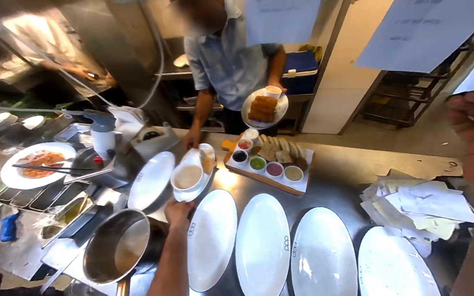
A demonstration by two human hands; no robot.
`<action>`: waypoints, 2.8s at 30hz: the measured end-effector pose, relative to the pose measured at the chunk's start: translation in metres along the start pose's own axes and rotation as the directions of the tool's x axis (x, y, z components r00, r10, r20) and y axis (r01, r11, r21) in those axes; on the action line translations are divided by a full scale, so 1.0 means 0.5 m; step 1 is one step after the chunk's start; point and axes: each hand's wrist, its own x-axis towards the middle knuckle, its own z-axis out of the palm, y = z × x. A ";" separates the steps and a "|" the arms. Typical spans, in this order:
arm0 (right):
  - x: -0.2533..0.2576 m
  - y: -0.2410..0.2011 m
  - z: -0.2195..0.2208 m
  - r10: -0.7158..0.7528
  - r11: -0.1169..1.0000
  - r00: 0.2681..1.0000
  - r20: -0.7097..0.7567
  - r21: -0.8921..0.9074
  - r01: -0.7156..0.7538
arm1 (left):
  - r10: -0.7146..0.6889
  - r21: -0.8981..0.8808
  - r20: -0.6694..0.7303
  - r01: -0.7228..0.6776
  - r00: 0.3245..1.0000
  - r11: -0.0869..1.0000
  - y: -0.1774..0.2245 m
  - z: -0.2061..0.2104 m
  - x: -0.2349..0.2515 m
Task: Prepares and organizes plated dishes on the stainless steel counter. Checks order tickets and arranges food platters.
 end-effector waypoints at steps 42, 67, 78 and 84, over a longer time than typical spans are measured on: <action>-0.004 0.469 0.337 0.595 0.490 0.669 0.446 -0.861 0.138 | 0.313 0.484 0.740 -0.794 0.596 0.368 0.148 0.552 -0.064; 0.040 0.494 0.275 0.579 0.647 0.692 0.431 -0.760 -0.068 | 0.384 0.482 0.745 -0.838 0.546 0.258 0.185 0.496 0.019; 0.028 0.459 0.205 0.455 0.598 0.884 0.111 -0.773 -0.211 | 0.315 0.350 0.513 -0.529 0.799 0.773 0.114 0.371 0.081; -0.021 0.537 0.138 0.682 0.601 0.731 0.027 -0.591 -0.538 | 0.240 0.195 0.502 -0.379 0.831 0.904 0.080 0.375 0.082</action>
